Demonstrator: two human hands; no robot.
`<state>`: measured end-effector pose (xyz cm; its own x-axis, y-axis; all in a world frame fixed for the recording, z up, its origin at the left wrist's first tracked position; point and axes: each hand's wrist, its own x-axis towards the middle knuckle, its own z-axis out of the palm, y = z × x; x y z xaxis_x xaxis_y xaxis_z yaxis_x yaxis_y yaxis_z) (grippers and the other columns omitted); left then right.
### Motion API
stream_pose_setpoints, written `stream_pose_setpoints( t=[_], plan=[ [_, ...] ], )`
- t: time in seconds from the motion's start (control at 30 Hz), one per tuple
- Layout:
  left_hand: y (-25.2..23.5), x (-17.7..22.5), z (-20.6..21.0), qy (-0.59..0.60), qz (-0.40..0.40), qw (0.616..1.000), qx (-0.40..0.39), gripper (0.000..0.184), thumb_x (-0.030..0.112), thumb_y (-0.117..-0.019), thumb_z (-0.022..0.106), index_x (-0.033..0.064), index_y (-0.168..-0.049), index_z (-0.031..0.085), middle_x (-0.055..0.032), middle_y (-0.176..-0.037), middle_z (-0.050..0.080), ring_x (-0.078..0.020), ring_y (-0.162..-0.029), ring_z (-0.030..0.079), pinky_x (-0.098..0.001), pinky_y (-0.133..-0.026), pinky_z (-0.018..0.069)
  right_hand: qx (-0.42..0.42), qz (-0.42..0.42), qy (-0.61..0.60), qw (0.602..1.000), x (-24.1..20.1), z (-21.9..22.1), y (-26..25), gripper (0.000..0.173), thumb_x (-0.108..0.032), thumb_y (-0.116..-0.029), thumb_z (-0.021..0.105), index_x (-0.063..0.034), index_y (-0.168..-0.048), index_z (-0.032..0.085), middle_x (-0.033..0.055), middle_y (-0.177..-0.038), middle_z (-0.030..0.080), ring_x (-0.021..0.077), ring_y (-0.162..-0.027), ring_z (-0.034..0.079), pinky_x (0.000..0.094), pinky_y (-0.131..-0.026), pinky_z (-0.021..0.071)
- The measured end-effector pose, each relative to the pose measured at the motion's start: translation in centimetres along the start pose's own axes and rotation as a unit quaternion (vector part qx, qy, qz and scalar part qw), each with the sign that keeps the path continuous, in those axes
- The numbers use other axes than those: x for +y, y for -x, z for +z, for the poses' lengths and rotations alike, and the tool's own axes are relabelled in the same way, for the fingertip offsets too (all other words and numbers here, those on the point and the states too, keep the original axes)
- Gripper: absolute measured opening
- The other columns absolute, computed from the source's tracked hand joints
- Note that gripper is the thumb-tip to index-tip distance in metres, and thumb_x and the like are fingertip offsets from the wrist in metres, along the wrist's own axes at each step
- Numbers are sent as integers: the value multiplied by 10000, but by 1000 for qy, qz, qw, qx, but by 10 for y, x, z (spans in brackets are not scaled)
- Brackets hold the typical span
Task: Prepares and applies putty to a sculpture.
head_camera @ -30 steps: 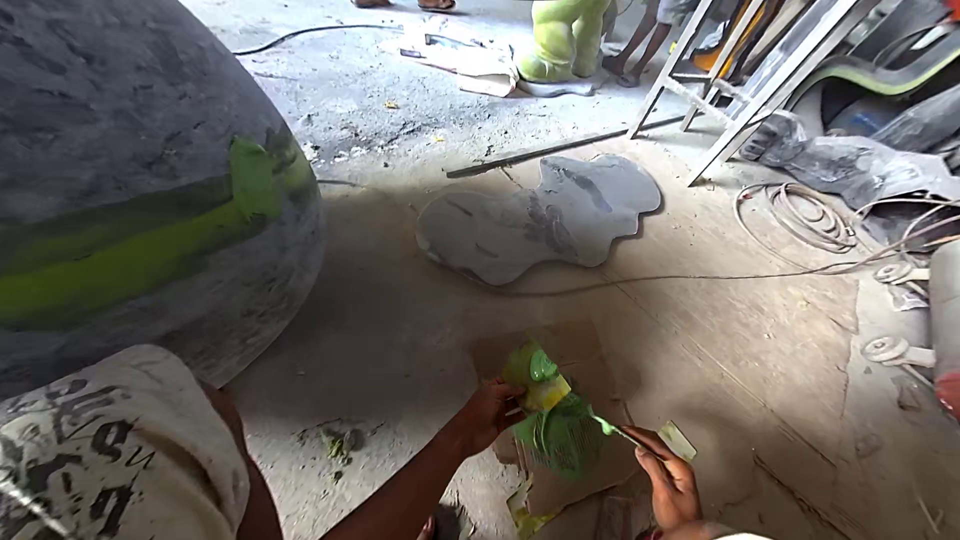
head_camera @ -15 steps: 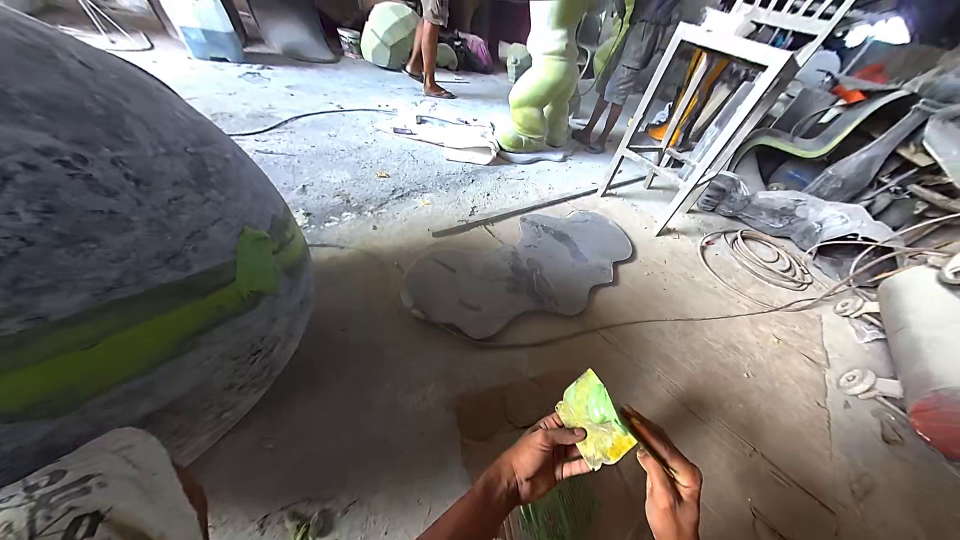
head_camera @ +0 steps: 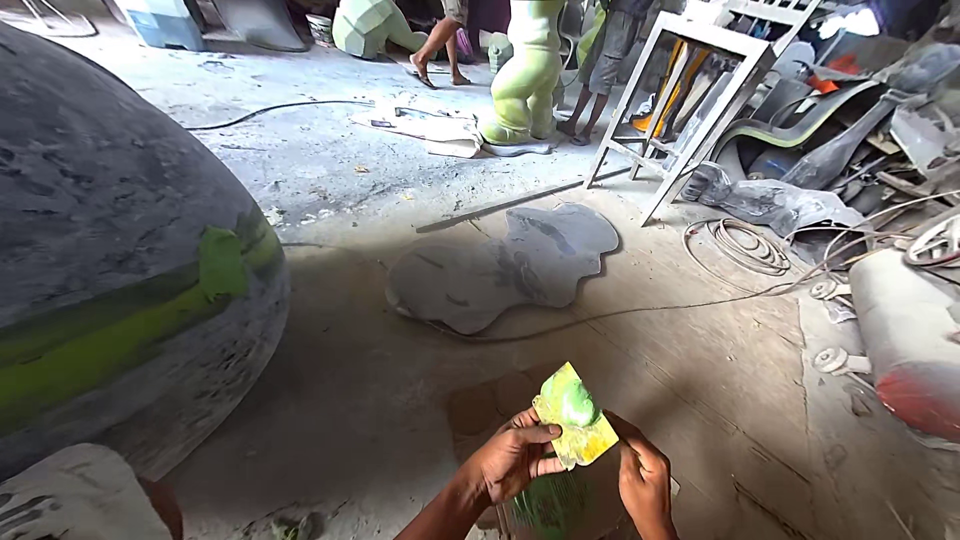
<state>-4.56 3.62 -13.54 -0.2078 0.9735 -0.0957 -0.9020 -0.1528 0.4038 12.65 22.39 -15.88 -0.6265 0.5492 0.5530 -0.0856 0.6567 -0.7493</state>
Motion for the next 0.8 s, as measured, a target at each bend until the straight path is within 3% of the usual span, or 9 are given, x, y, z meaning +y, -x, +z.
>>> stream_pose_setpoints(
  t=[0.07,0.1,0.2,0.27,0.37,0.53,0.6,0.73,0.8],
  plan=[
    [0,7,1,-6,13,1000,7,278,36,-995,597,59,-1272,589,-200,-1187,698,-333,-1070,709,-521,-947,580,102,152,-101,978,-7,-1,-1,296,61,-920,459,80,-1080,707,112,-1071,759,164,-1007,735,355,-916,617],
    [1,10,0,-11,19,1000,20,282,36,-994,593,55,-1275,582,-201,-1189,696,-332,-1070,709,-514,-945,581,163,254,-159,940,-14,-1,-8,259,34,-919,454,89,-1085,646,133,-989,735,190,-894,740,385,-820,640],
    [5,15,-9,-25,28,997,72,309,47,-999,558,55,-1307,543,-193,-1186,691,-311,-1060,707,-478,-926,588,199,431,-312,823,-32,-14,-28,301,-165,-1031,443,-27,-1288,517,152,-1089,665,252,-918,705,438,-772,615],
    [9,14,-13,-30,30,993,112,315,54,-1005,534,66,-1320,523,-185,-1166,696,-288,-1022,715,-439,-877,602,196,459,-387,775,-37,-16,-26,291,-187,-1035,461,-74,-1296,523,139,-1094,680,235,-924,715,410,-766,622],
    [11,16,-16,-23,30,990,137,325,53,-1015,511,70,-1338,489,-183,-1156,692,-278,-1007,717,-419,-862,605,186,464,-473,725,-41,-9,-18,242,-144,-1037,480,-107,-1262,559,108,-1035,698,181,-815,724,319,-649,621],
    [16,15,-18,-38,14,990,136,257,42,-1025,505,47,-1279,543,-182,-1108,700,-258,-966,722,-399,-869,602,216,491,-513,670,-33,3,6,239,-145,-1076,391,-44,-1121,603,78,-891,694,106,-710,701,209,-606,593],
    [15,14,-20,-57,4,990,131,243,40,-1016,525,42,-1256,561,-181,-1107,708,-262,-974,726,-408,-873,603,181,479,-557,653,-38,5,10,291,-161,-1073,358,-37,-1143,611,82,-913,698,101,-716,707,196,-597,592],
    [16,0,-21,-76,-33,990,112,241,19,-1002,559,33,-1241,588,-169,-1145,707,-293,-1044,713,-475,-939,586,120,529,-499,675,-59,9,-4,269,-124,-1064,399,-2,-1137,628,122,-877,705,124,-643,700,211,-505,577],
    [14,-7,-19,-74,-46,992,91,242,9,-995,578,30,-1236,595,-169,-1169,702,-315,-1082,703,-512,-965,575,95,555,-463,685,-59,10,-8,273,-119,-1065,430,11,-1153,653,146,-934,724,135,-667,702,222,-521,575]
  ],
)
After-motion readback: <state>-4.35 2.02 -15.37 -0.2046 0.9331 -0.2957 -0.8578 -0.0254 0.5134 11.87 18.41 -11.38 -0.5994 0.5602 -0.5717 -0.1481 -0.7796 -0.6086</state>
